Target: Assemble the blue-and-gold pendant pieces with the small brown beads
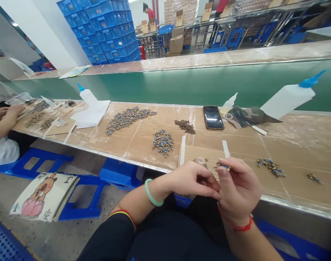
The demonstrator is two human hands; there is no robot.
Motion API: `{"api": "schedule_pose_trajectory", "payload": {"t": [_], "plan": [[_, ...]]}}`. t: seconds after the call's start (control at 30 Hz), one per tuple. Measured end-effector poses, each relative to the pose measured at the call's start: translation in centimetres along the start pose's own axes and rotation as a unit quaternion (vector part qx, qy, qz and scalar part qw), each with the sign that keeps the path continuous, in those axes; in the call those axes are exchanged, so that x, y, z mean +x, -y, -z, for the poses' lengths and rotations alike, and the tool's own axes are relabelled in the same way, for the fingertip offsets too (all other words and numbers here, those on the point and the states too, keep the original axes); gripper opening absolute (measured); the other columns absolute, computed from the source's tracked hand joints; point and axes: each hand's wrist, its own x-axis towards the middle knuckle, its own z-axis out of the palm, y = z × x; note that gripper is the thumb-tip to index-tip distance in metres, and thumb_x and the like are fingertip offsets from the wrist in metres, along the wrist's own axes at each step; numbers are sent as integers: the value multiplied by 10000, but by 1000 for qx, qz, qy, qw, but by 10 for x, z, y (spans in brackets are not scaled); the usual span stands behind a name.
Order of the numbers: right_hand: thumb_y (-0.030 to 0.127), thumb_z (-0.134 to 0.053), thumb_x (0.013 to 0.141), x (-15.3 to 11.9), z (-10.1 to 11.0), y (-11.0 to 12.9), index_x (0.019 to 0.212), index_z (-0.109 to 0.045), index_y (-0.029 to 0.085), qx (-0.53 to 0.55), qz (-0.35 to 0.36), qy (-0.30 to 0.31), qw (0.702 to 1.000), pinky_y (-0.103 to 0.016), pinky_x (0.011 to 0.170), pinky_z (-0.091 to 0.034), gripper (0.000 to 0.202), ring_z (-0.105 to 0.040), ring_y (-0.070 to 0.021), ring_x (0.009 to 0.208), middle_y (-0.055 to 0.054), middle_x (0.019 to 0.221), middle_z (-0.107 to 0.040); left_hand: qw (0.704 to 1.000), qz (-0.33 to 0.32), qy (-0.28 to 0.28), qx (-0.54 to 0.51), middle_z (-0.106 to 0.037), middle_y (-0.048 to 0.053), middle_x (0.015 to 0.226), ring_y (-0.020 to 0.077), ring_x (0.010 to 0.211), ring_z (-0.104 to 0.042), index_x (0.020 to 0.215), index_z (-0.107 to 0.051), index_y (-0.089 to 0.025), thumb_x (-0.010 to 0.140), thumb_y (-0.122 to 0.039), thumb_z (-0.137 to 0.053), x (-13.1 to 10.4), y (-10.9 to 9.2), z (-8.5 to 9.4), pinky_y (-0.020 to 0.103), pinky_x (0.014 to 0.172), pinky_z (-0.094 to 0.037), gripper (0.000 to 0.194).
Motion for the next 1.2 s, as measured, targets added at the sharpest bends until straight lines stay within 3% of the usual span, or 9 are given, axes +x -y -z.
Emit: {"api": "schedule_pose_trajectory", "payload": {"t": [0.1, 0.2, 0.27, 0.37, 0.6, 0.73, 0.9, 1.1, 1.2], "plan": [[358, -771, 919, -1, -3, 0, 909, -777, 253, 2, -21, -37, 999, -311, 633, -523, 106, -664, -165, 701, -16, 784, -698, 998, 13, 7, -57, -645, -12, 619, 87, 571, -528, 660, -722, -150, 481, -550, -1007, 3, 6, 4, 249, 579, -449, 523], [413, -807, 882, 0, -4, -4, 908, -764, 251, 43, -72, -107, 991, -315, 661, -520, 170, -648, -162, 725, -13, 814, -692, 981, -29, -31, -189, -578, -32, 575, 32, 462, -364, 645, -689, -159, 474, -600, -998, 4, 19, 6, 210, 449, -303, 564], [459, -815, 868, 0, -3, -7, 914, -757, 257, 80, -117, -116, 983, -309, 660, -519, 215, -634, -153, 717, -7, 822, -689, 955, -77, -69, -278, -517, -52, 576, 5, 442, -235, 646, -659, -166, 523, -582, -992, 3, 25, 7, 184, 411, -188, 547], [498, -823, 852, 0, -1, -8, 913, -755, 263, 114, -174, -98, 973, -300, 654, -519, 252, -619, -139, 703, 0, 827, -684, 923, -120, -99, -353, -433, -68, 587, 4, 461, -165, 674, -664, -172, 589, -493, -996, 0, 28, 6, 163, 403, -105, 470], [496, -844, 841, -2, 1, -5, 914, -780, 275, 138, -210, -72, 965, -280, 666, -500, 241, -613, -136, 717, 8, 788, -679, 893, -137, -83, -420, -421, -67, 606, 7, 468, -161, 710, -727, -180, 634, -375, -1001, -1, 27, 0, 135, 387, -100, 345], [493, -860, 831, -3, 5, -8, 915, -795, 288, 128, -216, -66, 966, -275, 681, -508, 230, -622, -135, 728, 9, 790, -684, 894, -150, -58, -418, -462, -59, 619, 5, 455, -169, 731, -762, -204, 667, -342, -988, -3, 22, 3, 133, 391, -127, 273], [515, -790, 895, -5, 27, -21, 950, -792, 279, 35, -219, 41, 974, -299, 691, -543, 242, -665, -164, 760, -18, 838, -724, 901, -170, -63, -394, -494, -58, 646, 1, 450, -198, 763, -758, -205, 721, -309, -960, -13, 30, 15, 142, 413, -214, 231], [510, -726, 940, -2, 46, -33, 931, -782, 247, -105, -217, 186, 953, -326, 657, -527, 268, -629, -172, 690, -29, 805, -724, 905, -157, -88, -385, -553, -34, 702, 17, 480, -304, 829, -764, -205, 766, -278, -921, -19, 80, 20, 163, 453, -241, 184], [459, -703, 960, -1, 49, -37, 939, -781, 232, -152, -189, 224, 944, -335, 669, -514, 241, -616, -176, 698, -40, 805, -723, 908, -144, -107, -377, -580, -23, 721, 24, 496, -335, 834, -764, -201, 759, -292, -927, -18, 96, 17, 181, 481, -260, 201]]}}
